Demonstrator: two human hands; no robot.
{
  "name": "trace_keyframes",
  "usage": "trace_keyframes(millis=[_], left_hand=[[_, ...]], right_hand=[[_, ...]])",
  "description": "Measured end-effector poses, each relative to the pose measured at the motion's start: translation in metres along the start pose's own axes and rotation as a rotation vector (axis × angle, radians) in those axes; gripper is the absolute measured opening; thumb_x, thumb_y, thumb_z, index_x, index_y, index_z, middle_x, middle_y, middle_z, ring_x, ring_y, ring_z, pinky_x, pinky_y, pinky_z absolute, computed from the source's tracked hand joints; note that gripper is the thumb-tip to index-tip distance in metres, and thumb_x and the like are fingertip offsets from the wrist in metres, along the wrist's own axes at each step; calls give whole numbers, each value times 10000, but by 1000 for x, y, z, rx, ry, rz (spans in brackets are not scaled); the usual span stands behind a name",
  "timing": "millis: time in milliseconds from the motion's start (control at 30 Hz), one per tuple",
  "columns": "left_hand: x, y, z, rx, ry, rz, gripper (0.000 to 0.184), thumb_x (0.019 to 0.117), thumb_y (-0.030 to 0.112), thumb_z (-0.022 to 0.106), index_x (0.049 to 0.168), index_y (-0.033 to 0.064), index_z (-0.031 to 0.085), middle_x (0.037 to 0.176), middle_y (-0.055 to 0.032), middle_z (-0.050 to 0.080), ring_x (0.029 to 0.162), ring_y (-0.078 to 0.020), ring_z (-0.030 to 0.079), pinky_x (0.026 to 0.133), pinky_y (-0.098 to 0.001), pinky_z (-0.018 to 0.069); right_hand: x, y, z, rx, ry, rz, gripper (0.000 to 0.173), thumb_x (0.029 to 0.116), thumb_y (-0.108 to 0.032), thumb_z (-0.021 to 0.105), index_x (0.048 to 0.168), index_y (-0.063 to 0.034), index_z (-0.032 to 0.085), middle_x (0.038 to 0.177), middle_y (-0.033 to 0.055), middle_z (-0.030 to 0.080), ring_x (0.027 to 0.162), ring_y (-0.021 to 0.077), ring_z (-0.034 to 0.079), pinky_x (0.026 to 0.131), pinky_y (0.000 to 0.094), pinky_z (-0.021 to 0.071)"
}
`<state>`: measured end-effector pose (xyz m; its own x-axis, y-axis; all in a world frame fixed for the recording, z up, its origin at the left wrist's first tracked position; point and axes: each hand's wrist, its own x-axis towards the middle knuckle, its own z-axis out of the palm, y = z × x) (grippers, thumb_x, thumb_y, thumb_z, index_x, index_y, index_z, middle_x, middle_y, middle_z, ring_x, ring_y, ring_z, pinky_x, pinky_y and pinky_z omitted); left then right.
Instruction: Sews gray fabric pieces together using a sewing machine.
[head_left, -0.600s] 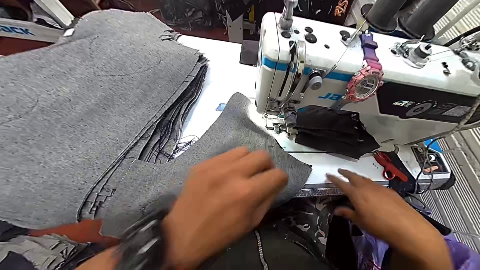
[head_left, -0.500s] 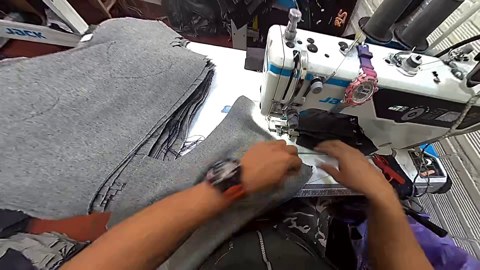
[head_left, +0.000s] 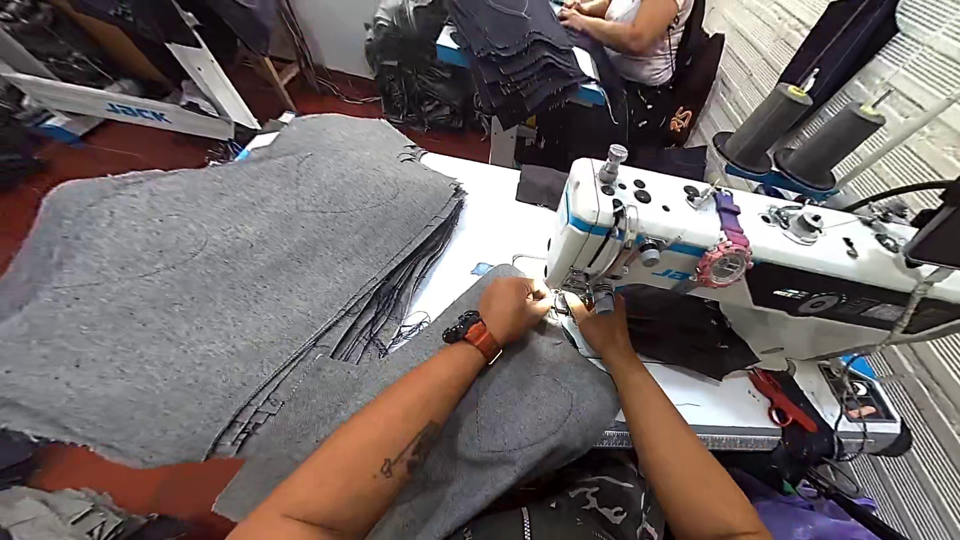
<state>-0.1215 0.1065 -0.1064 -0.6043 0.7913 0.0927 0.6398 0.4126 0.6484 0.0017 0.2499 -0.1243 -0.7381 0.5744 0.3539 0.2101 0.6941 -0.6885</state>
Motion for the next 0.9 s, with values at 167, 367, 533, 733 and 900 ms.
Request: trace_keyframes(millis=[167, 367, 533, 733, 900], left_hand=[[5, -9, 3, -19, -28, -25, 250, 961, 393, 683, 852, 178, 750, 701, -24, 659, 690, -233, 640, 641, -528, 494], [5, -9, 0, -23, -52, -43, 244, 950, 406, 693, 848, 194, 758, 745, -21, 696, 732, -235, 670, 661, -544, 509], [7, -8, -2, 10, -93, -55, 243, 949, 409, 684, 856, 200, 767, 759, -35, 702, 751, -254, 679, 657, -553, 514], [2, -5, -3, 65, -88, -134, 244, 986, 401, 639, 943, 217, 793, 878, -64, 754, 866, -305, 722, 717, -603, 539], [0, -1, -1, 86, -53, -133, 251, 1008, 371, 621, 979, 176, 777, 862, -111, 741, 848, -348, 718, 690, -602, 529]], right_hand=[[1, 20, 3, 108, -118, -37, 238, 853, -157, 761, 1063, -47, 744, 1009, 75, 754, 969, 132, 715, 913, 369, 581], [2, 25, 5, 191, -205, -29, 290, 833, -216, 806, 1079, -78, 741, 1012, 19, 757, 951, 86, 714, 896, 315, 600], [4, 33, 13, 244, -202, 28, 165, 910, -205, 770, 1016, -81, 745, 949, 20, 751, 910, 93, 710, 882, 321, 595], [3, 24, 14, 139, -149, 66, 228, 921, -252, 761, 1052, -68, 726, 946, 28, 744, 902, 85, 705, 886, 319, 587], [2, 21, 14, 33, -158, 103, 251, 923, -288, 755, 1071, -85, 753, 981, 30, 754, 945, 82, 703, 917, 336, 569]])
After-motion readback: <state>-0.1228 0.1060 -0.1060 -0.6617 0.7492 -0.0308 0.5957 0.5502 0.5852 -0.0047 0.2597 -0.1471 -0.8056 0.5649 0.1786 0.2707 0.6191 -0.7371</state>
